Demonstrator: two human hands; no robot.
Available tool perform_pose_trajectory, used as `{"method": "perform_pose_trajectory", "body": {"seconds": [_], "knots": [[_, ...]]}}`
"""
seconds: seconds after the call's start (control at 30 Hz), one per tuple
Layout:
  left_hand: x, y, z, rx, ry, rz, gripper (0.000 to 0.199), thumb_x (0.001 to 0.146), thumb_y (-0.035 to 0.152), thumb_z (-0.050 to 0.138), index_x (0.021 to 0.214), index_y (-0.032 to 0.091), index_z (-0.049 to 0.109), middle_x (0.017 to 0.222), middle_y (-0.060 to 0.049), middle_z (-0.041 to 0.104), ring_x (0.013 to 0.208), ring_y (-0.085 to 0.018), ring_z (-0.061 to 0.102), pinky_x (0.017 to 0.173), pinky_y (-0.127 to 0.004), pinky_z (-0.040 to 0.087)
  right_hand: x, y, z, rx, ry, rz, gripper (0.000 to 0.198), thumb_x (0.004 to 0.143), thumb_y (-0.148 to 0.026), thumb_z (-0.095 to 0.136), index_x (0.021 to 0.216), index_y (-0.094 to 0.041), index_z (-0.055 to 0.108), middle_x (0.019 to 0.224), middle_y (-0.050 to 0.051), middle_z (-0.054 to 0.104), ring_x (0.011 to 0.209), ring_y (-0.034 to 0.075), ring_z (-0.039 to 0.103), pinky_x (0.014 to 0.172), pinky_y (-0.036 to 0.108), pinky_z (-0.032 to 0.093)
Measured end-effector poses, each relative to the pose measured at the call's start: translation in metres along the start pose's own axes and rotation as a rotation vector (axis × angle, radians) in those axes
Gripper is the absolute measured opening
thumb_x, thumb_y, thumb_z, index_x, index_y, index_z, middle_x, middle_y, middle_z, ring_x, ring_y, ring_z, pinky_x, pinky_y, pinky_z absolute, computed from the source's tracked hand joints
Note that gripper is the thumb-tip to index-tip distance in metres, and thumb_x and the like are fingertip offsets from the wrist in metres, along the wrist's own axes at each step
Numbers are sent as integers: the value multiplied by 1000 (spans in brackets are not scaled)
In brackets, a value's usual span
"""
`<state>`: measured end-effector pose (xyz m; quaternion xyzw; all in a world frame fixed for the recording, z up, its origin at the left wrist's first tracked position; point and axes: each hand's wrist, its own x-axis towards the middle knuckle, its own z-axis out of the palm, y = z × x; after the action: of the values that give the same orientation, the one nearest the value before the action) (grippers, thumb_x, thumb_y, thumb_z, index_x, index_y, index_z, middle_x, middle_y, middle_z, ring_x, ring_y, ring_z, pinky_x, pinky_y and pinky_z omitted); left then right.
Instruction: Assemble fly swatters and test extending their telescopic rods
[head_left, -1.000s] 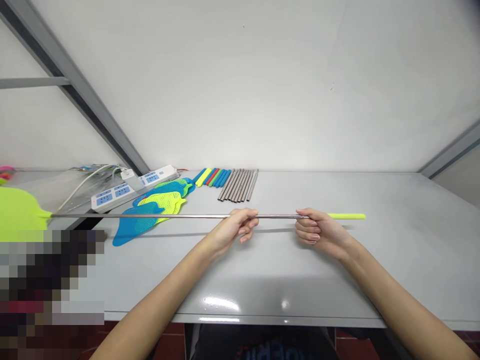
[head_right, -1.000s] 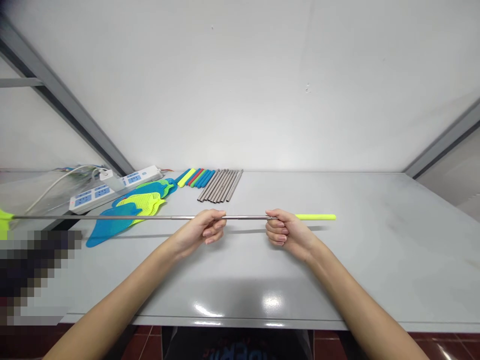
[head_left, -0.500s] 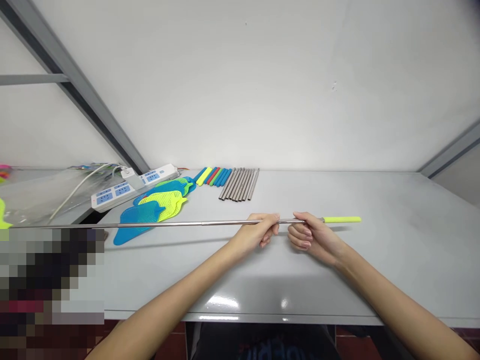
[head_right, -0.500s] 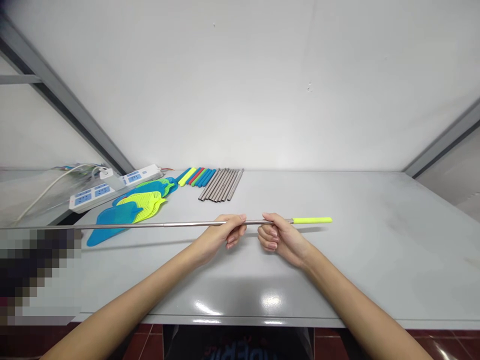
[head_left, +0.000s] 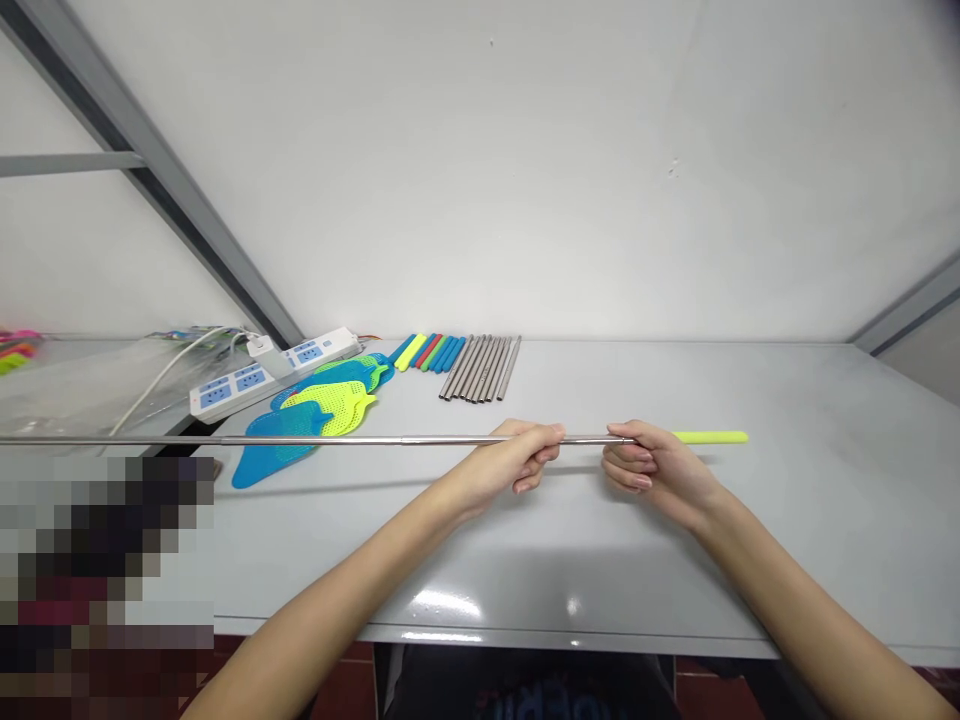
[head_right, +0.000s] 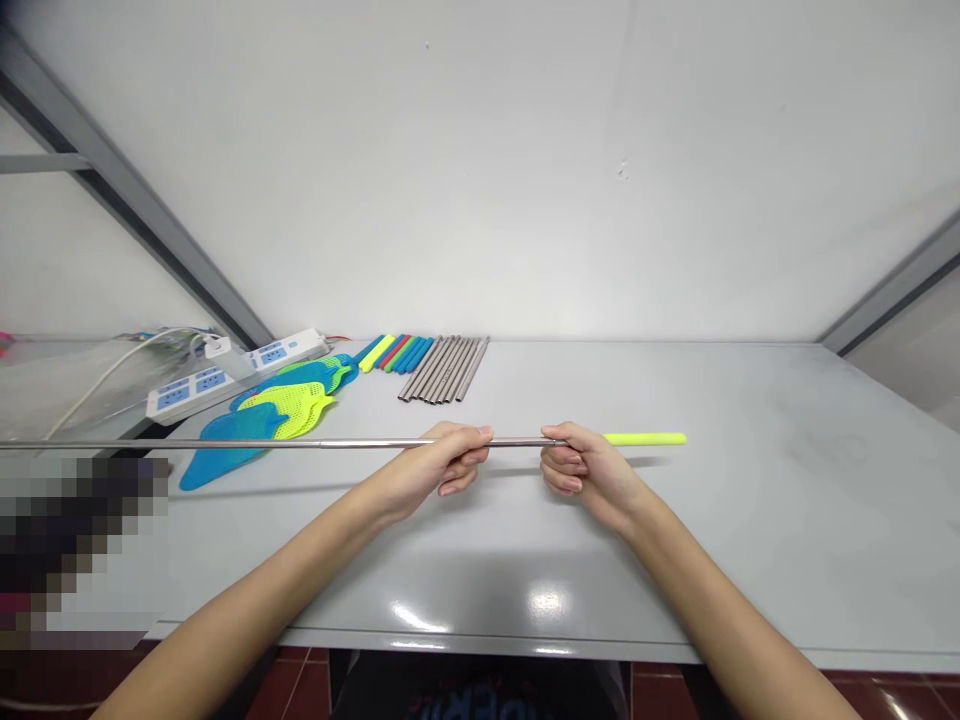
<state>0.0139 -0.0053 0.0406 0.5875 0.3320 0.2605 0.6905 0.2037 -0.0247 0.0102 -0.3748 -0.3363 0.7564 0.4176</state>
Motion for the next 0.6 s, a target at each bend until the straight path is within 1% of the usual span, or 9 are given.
{"method": "perform_pose_trajectory", "body": {"seconds": [0.2, 0.4, 0.6], "knots": [[-2, 1, -5, 16, -3, -1, 33, 76, 37, 39, 51, 17, 29, 43, 8, 19, 36, -4, 19, 39, -22, 15, -3, -5, -11, -17, 50, -22, 40, 73, -27, 46, 43, -19, 21, 42, -6, 12, 37, 8, 18, 44, 27, 16], [-3, 3, -10, 48, -14, 3, 34, 76, 36, 39, 50, 16, 29, 41, 8, 20, 36, -4, 22, 40, -22, 16, -3, -6, -12, 5, 87, -33, 40, 72, -26, 47, 44, -19, 20, 42, -6, 11, 37, 7, 17, 43, 27, 16], [-6, 6, -16, 15, -2, 12, 33, 75, 34, 40, 49, 16, 29, 41, 8, 21, 35, -4, 22, 40, -22, 15, -4, -5, -14, 41, 72, -30, 41, 73, -25, 46, 44, -20, 19, 43, -6, 9, 37, 8, 16, 42, 28, 17]]}}
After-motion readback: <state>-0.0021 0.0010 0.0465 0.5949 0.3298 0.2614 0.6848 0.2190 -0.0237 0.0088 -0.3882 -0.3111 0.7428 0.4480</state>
